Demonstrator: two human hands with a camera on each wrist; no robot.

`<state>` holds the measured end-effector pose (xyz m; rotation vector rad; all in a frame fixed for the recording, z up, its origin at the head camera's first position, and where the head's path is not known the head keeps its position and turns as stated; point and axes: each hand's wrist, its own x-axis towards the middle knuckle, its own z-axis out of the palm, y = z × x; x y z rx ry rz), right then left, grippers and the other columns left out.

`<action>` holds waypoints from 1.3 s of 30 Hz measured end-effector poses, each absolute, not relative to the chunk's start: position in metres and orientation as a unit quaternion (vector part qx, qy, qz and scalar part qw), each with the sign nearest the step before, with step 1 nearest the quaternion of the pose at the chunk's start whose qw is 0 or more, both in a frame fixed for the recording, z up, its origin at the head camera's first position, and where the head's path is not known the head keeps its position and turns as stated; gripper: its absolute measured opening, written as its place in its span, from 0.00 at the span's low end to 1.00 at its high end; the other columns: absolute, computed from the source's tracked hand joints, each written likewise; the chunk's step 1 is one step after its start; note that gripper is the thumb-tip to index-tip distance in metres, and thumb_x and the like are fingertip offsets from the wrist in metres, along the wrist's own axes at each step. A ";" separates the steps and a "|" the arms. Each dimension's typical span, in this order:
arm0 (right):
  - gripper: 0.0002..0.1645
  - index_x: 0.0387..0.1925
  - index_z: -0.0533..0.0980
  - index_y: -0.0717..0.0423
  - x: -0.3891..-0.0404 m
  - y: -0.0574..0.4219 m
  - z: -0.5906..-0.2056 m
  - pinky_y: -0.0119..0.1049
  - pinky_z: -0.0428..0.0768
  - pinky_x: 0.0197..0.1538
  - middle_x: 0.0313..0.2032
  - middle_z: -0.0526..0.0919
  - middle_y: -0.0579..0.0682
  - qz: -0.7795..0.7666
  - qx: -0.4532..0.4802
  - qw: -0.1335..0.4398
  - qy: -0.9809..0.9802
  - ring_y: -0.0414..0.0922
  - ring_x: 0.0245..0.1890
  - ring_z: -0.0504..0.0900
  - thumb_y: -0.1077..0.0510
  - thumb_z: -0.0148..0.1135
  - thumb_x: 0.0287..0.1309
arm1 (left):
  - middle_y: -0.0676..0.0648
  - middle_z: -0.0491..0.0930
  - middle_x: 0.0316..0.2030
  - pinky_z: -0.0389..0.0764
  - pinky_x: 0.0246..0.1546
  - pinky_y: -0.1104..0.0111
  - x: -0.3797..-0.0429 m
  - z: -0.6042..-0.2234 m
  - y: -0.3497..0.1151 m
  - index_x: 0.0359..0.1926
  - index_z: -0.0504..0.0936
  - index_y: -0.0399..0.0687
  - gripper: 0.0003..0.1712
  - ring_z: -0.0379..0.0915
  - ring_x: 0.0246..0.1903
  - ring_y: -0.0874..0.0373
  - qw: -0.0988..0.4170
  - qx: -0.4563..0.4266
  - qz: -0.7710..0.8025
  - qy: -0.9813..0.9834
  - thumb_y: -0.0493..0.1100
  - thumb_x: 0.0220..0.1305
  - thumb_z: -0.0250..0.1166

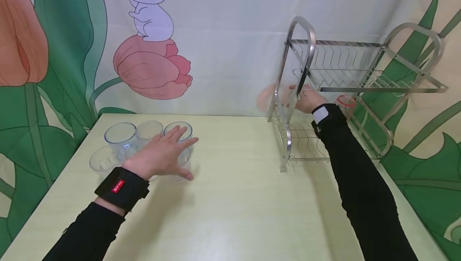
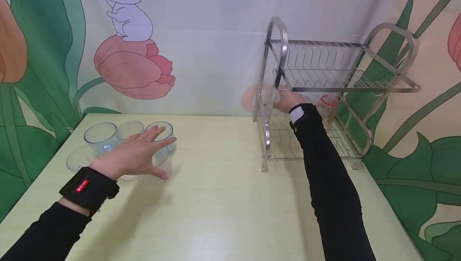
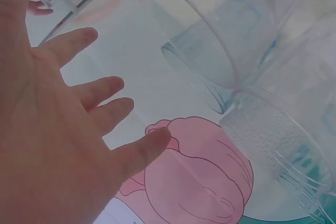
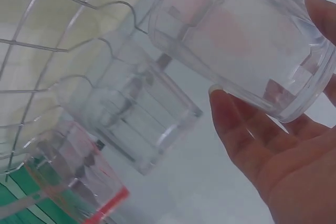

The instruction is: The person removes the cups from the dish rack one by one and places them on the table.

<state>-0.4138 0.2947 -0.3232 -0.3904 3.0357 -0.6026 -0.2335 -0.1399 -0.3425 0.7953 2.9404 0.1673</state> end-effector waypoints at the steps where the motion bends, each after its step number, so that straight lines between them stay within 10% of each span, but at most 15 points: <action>1: 0.34 0.64 0.69 0.65 -0.413 0.294 -0.320 0.55 0.67 0.63 0.65 0.66 0.65 -0.191 -0.134 0.007 0.972 0.62 0.65 0.64 0.52 0.66 0.62 | 0.34 0.51 0.73 0.51 0.64 0.35 -0.233 -0.342 -0.138 0.73 0.63 0.53 0.59 0.41 0.72 0.36 0.047 0.261 0.057 0.963 0.69 0.43 0.74; 39: 0.38 0.63 0.70 0.63 -0.283 0.338 -0.340 0.64 0.64 0.59 0.60 0.71 0.66 -0.245 -0.132 -0.204 0.939 0.65 0.61 0.66 0.51 0.72 0.55 | 0.43 0.53 0.73 0.65 0.62 0.44 -0.217 -0.369 -0.108 0.73 0.64 0.58 0.54 0.43 0.73 0.45 -0.046 0.311 0.237 0.919 0.68 0.48 0.73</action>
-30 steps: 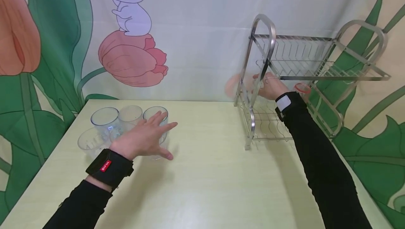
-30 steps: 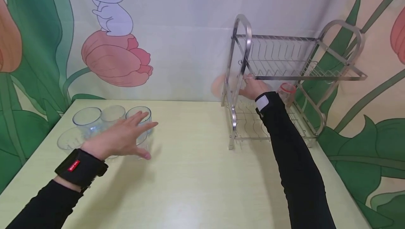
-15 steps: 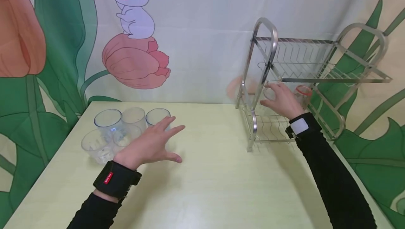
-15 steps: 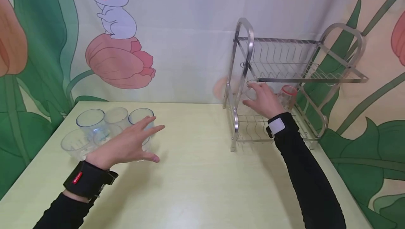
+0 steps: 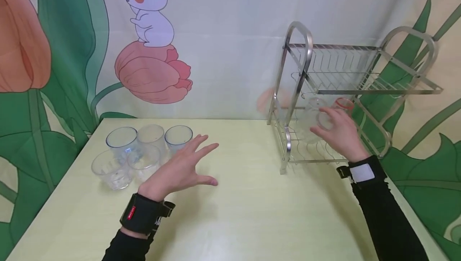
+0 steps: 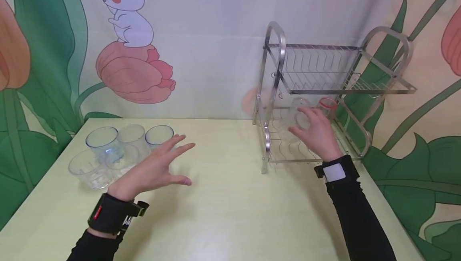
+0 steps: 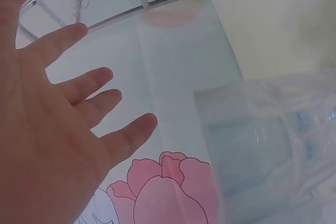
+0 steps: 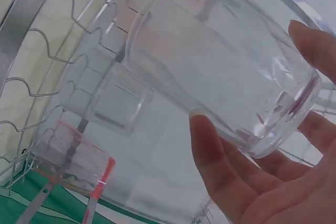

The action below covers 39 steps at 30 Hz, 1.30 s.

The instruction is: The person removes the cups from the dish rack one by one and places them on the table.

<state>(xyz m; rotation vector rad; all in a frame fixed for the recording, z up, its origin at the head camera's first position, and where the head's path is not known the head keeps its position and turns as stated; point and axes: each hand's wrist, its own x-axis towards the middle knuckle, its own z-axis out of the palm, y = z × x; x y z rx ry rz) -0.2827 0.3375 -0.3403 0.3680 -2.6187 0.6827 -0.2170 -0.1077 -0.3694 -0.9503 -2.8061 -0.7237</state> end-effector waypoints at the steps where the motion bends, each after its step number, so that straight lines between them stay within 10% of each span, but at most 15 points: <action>1: 0.37 0.62 0.70 0.63 -0.279 0.338 -0.339 0.64 0.65 0.58 0.59 0.72 0.66 0.252 0.128 0.216 -0.935 0.65 0.60 0.67 0.51 0.72 0.55 | 0.44 0.53 0.73 0.66 0.61 0.44 -0.218 -0.370 -0.107 0.73 0.63 0.59 0.53 0.42 0.73 0.46 0.044 -0.309 -0.242 -0.919 0.68 0.48 0.73; 11: 0.36 0.63 0.73 0.56 -0.256 0.340 -0.315 0.60 0.66 0.58 0.60 0.75 0.59 0.330 0.078 0.322 -0.884 0.60 0.61 0.69 0.53 0.74 0.53 | 0.48 0.52 0.73 0.67 0.62 0.51 -0.242 -0.359 -0.090 0.74 0.60 0.61 0.54 0.47 0.72 0.49 0.047 -0.307 -0.326 -0.893 0.70 0.49 0.70; 19: 0.38 0.68 0.68 0.40 -0.233 0.332 -0.300 0.53 0.73 0.54 0.68 0.66 0.51 0.454 0.020 0.236 -0.859 0.57 0.62 0.67 0.43 0.69 0.57 | 0.52 0.53 0.73 0.64 0.63 0.49 -0.240 -0.349 -0.094 0.74 0.59 0.65 0.53 0.51 0.70 0.52 0.021 -0.277 -0.401 -0.873 0.67 0.50 0.72; 24: 0.33 0.65 0.70 0.51 -0.215 0.329 -0.303 0.32 0.83 0.39 0.59 0.70 0.56 0.636 0.028 0.229 -0.736 0.50 0.51 0.76 0.59 0.69 0.58 | 0.55 0.55 0.72 0.64 0.64 0.50 -0.235 -0.350 -0.098 0.74 0.59 0.67 0.52 0.53 0.70 0.55 0.022 -0.275 -0.423 -0.863 0.66 0.50 0.72; 39: 0.24 0.62 0.63 0.63 -0.195 0.312 -0.335 0.45 0.85 0.40 0.56 0.68 0.62 0.844 0.160 0.216 -0.465 0.54 0.48 0.78 0.73 0.50 0.67 | 0.54 0.64 0.67 0.70 0.59 0.55 -0.231 -0.358 -0.089 0.72 0.64 0.55 0.46 0.61 0.66 0.54 0.043 -0.317 -0.494 -0.808 0.47 0.53 0.76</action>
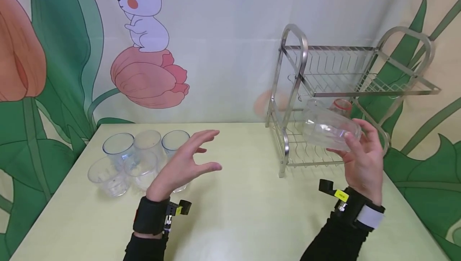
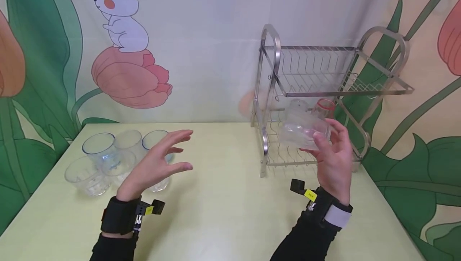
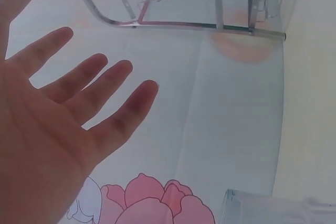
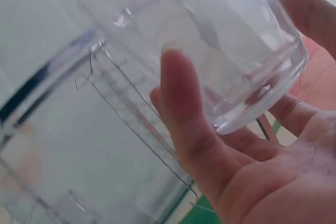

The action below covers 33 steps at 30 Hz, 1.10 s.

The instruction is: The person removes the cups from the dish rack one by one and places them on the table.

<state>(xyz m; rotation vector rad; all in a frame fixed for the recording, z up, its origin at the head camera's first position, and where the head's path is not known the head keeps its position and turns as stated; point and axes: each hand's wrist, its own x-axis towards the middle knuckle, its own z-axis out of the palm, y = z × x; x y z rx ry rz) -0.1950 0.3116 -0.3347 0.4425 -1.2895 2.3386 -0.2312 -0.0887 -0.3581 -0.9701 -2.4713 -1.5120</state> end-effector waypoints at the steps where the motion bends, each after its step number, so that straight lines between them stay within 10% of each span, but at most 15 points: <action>1: 0.24 0.63 0.62 0.63 -0.196 0.309 -0.334 0.45 0.84 0.41 0.56 0.67 0.62 0.846 0.176 0.206 -0.460 0.55 0.49 0.77 0.73 0.50 0.67 | 0.53 0.64 0.67 0.70 0.59 0.55 -0.231 -0.358 -0.089 0.72 0.64 0.54 0.47 0.61 0.66 0.53 0.043 -0.319 -0.500 -0.804 0.45 0.53 0.76; 33: 0.27 0.60 0.66 0.49 -0.212 0.209 -0.310 0.41 0.81 0.49 0.59 0.65 0.60 0.781 0.277 0.030 -0.559 0.54 0.51 0.75 0.66 0.60 0.61 | 0.54 0.59 0.69 0.75 0.56 0.57 -0.201 -0.325 -0.081 0.71 0.64 0.52 0.52 0.61 0.65 0.54 0.132 -0.375 -0.546 -0.737 0.31 0.46 0.78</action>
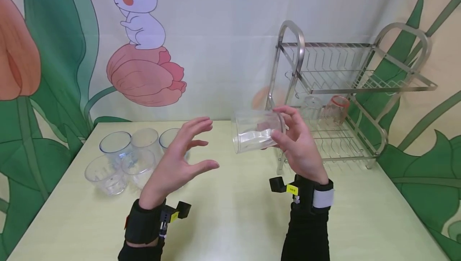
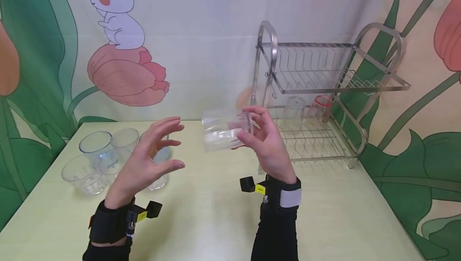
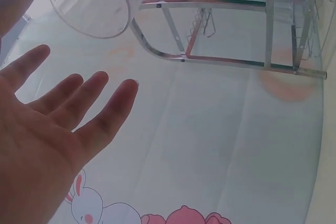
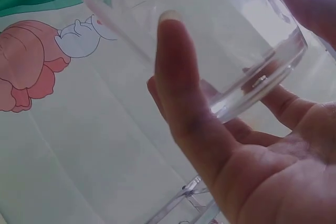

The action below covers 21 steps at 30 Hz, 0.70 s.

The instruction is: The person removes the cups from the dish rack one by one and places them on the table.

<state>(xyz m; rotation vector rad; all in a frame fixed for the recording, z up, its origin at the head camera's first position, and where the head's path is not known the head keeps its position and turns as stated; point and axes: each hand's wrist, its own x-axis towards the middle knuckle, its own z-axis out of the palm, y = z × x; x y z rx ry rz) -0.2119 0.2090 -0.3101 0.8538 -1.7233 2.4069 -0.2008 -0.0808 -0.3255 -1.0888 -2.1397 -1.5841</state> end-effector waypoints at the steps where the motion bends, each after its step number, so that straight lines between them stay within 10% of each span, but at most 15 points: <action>1: 0.27 0.60 0.66 0.49 -0.212 0.206 -0.310 0.41 0.81 0.50 0.59 0.64 0.60 0.778 0.279 0.023 -0.563 0.54 0.52 0.75 0.67 0.60 0.61 | 0.54 0.59 0.70 0.75 0.56 0.57 -0.201 -0.326 -0.080 0.72 0.63 0.53 0.52 0.61 0.66 0.54 0.132 -0.377 -0.545 -0.737 0.31 0.46 0.78; 21: 0.31 0.60 0.59 0.52 -0.215 0.176 -0.310 0.48 0.82 0.49 0.59 0.63 0.62 0.739 0.306 -0.063 -0.597 0.56 0.51 0.77 0.62 0.64 0.61 | 0.54 0.55 0.71 0.76 0.55 0.58 -0.203 -0.328 -0.070 0.76 0.54 0.60 0.62 0.56 0.68 0.54 0.137 -0.376 -0.541 -0.740 0.32 0.45 0.79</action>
